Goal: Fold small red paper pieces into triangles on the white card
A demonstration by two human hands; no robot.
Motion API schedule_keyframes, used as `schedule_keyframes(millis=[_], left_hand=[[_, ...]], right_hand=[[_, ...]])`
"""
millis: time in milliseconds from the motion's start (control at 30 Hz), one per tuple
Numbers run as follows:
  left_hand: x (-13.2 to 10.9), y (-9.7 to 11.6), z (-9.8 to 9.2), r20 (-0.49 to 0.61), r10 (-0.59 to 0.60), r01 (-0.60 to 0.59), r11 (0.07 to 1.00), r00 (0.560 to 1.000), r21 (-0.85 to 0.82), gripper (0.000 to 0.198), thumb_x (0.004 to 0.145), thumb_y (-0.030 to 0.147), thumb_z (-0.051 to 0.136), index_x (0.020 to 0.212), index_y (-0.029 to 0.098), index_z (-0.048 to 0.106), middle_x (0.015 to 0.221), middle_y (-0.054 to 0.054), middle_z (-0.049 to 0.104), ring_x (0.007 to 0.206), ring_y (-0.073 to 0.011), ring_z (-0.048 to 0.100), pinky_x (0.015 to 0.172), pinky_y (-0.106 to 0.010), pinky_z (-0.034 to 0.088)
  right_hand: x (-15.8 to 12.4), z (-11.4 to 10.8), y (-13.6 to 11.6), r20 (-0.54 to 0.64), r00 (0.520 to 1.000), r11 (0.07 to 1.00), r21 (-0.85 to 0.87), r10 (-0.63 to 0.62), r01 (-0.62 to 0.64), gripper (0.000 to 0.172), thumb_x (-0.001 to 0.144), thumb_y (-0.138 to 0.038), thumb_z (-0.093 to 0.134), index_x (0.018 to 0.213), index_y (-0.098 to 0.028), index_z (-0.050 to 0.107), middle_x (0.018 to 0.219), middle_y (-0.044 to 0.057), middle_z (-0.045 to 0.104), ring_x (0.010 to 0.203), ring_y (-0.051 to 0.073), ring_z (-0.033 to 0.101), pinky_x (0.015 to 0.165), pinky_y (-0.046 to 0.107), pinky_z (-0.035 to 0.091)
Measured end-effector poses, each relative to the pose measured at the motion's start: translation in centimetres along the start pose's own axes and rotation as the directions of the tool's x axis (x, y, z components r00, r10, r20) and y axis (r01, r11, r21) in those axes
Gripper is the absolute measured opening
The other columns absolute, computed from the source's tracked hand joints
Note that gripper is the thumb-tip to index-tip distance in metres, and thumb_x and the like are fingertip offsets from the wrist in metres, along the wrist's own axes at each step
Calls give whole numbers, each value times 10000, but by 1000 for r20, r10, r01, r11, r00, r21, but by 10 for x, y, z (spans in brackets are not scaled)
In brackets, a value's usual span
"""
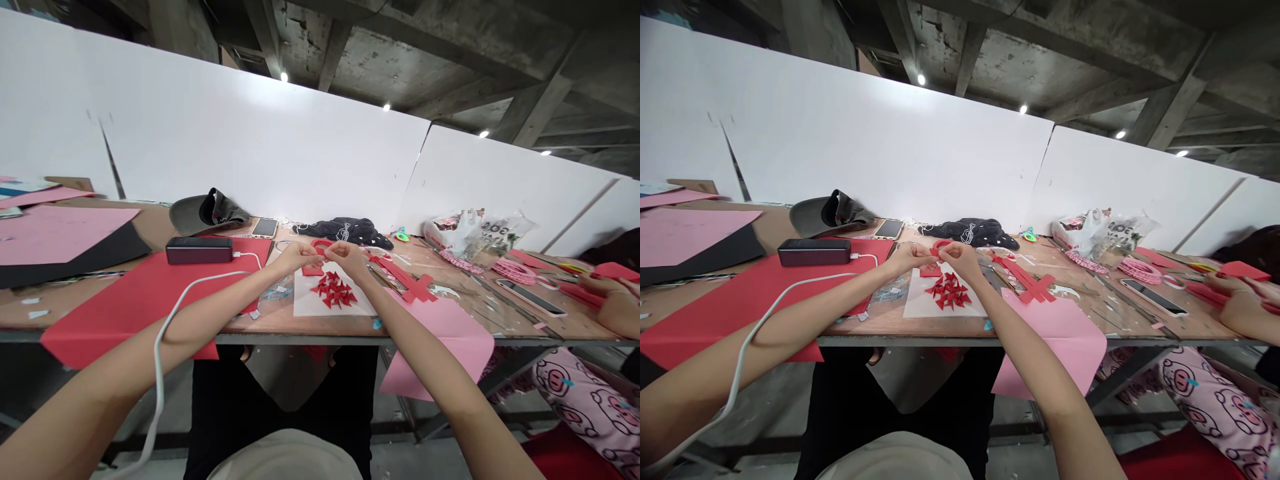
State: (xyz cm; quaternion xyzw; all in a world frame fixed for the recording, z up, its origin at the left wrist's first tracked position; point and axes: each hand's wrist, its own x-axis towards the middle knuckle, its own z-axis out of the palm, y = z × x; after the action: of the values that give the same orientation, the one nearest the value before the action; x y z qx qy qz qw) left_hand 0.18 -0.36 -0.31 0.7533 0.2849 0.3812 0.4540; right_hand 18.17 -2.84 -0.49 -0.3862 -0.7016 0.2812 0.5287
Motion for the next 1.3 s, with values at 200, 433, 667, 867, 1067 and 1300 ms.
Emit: schedule_keyframes(millis=[200, 433, 667, 867, 1067, 1300], left_hand=[[-1, 0, 0, 15, -13, 14, 998, 1000, -57, 285, 676, 400, 707, 754, 125, 714, 719, -95, 711, 681, -189, 659, 607, -260, 498], [-4, -3, -2, 67, -182, 193, 948, 981, -253, 254, 625, 324, 761, 759, 114, 709, 745, -113, 718, 741, -209, 685, 724, -302, 542], [-6, -2, -3, 96, -258, 275, 905, 961, -325, 291, 574, 306, 804, 773, 118, 704, 785, -117, 721, 791, -226, 688, 746, -295, 546], [0, -7, -1, 73, -82, 92, 987, 994, -135, 304, 653, 400, 732, 731, 110, 689, 715, -112, 712, 687, -195, 679, 626, -273, 530], [1, -6, 3, 42, -15, 16, 1000, 999, -9, 331, 676, 454, 696, 691, 123, 676, 634, -82, 692, 577, -164, 641, 520, -234, 477], [1, -5, 2, 12, -51, 51, 997, 999, -63, 322, 648, 453, 721, 638, 138, 656, 582, -54, 675, 558, -148, 629, 566, -237, 487]], right_hand=[[-1, 2, 1, -21, 999, 999, -46, -25, 24, 216, 701, -376, 648, 700, -165, 605, 676, 43, 664, 630, 164, 634, 610, 288, 518], [-3, 4, 0, -24, 994, 974, -208, -102, 95, 114, 727, -286, 593, 717, -174, 614, 682, 43, 667, 634, 164, 632, 617, 291, 515], [-4, 4, -7, -10, 997, 981, -178, -76, 73, 105, 705, -274, 620, 686, -172, 616, 686, 49, 678, 629, 169, 642, 610, 292, 520], [-2, 2, -3, -1, 1000, 989, -144, -21, 21, 137, 705, -292, 628, 687, -156, 630, 650, 47, 668, 608, 168, 638, 594, 293, 514], [-1, 2, -2, -14, 1000, 995, -95, -17, 15, 192, 699, -346, 657, 714, -156, 637, 673, 50, 672, 619, 170, 643, 607, 300, 525], [0, -1, 0, 73, 997, 1000, -8, 7, -7, 288, 690, -437, 670, 765, -160, 658, 712, 45, 671, 631, 158, 636, 633, 309, 540]])
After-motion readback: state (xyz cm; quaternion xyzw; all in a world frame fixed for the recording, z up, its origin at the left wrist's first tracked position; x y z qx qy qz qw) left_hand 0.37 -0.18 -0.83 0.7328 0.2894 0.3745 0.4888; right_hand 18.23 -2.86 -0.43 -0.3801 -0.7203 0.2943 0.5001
